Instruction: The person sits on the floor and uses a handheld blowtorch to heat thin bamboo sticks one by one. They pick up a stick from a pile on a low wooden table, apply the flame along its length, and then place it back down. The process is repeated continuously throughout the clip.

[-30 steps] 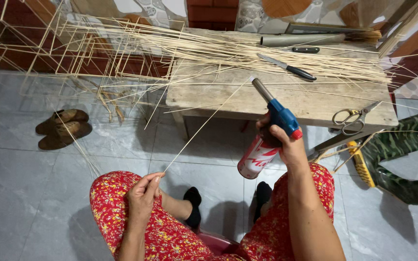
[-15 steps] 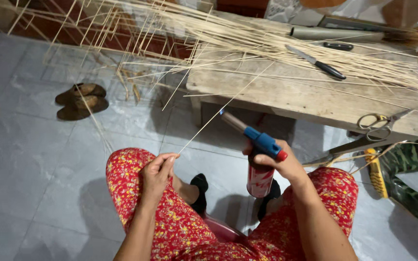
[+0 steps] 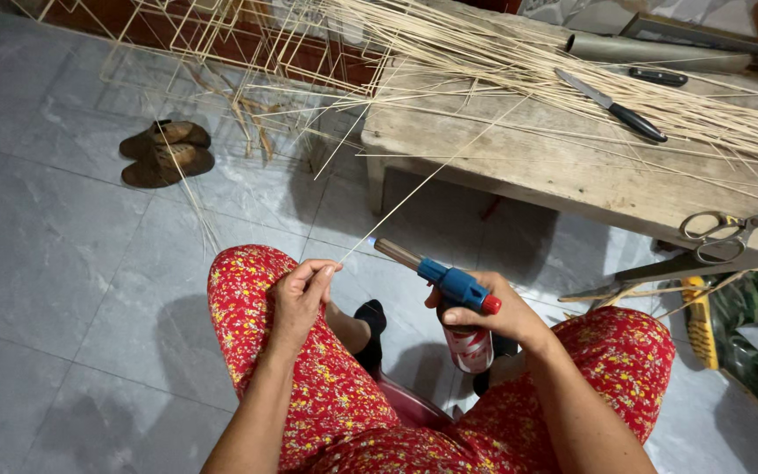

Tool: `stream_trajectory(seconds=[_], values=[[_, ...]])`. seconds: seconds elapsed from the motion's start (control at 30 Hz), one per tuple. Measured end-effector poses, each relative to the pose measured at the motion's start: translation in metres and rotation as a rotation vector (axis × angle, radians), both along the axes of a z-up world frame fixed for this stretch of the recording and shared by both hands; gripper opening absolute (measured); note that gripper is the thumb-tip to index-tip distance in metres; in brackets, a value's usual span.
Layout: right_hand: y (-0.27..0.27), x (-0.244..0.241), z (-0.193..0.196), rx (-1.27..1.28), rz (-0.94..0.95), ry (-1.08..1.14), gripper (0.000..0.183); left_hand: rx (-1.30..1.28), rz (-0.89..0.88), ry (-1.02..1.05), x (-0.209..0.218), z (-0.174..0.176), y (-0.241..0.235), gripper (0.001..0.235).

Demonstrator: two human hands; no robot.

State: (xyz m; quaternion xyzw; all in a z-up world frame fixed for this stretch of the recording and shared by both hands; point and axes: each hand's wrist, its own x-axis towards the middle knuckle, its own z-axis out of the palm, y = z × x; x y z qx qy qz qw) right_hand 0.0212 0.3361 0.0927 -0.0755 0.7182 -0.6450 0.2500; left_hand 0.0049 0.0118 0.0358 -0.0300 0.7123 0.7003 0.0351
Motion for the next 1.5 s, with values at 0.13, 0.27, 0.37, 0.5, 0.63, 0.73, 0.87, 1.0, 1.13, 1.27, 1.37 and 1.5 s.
stream_trajectory(seconds=[0.13,0.27,0.37,0.5,0.63,0.73,0.87,1.0,1.13,1.27,1.37,1.5], values=[[0.003,0.0,0.003,-0.03,-0.031,-0.011,0.045,0.033,-0.008,0.011,-0.002,0.001,0.001,0.017],[0.011,-0.002,0.004,-0.025,-0.099,0.055,0.044,0.019,-0.009,0.026,-0.001,-0.001,0.001,0.017],[0.022,-0.004,0.0,-0.024,-0.135,0.128,0.043,0.008,-0.016,0.041,-0.001,-0.002,0.0,0.017],[0.032,-0.01,-0.011,-0.143,-0.274,0.153,0.053,0.026,-0.015,0.04,0.0,-0.002,0.001,0.019],[0.039,-0.012,-0.011,-0.26,-0.363,0.248,0.057,-0.022,-0.026,0.011,-0.004,0.0,0.005,0.018],[0.035,-0.013,-0.007,-0.389,-0.342,0.277,0.059,0.001,-0.048,-0.009,-0.01,-0.004,0.02,0.018],[0.022,-0.018,-0.002,-0.391,-0.317,0.183,0.067,0.054,-0.126,0.08,-0.022,-0.011,0.059,0.017],[0.018,-0.026,-0.004,-0.304,-0.257,0.2,0.067,0.128,-0.23,0.136,-0.024,-0.01,0.099,0.016],[0.021,-0.035,-0.013,-0.338,-0.278,0.245,0.053,0.048,-0.252,0.067,-0.023,-0.001,0.118,0.016],[0.029,-0.044,-0.016,-0.372,-0.33,0.323,0.046,0.037,-0.324,-0.026,-0.016,0.004,0.111,0.019],[0.038,-0.049,-0.012,-0.465,-0.428,0.272,0.053,0.062,-0.349,-0.153,-0.006,0.003,0.088,0.02],[0.043,-0.054,-0.005,-0.567,-0.454,0.229,0.06,0.019,-0.295,-0.167,-0.001,-0.003,0.061,0.02]])
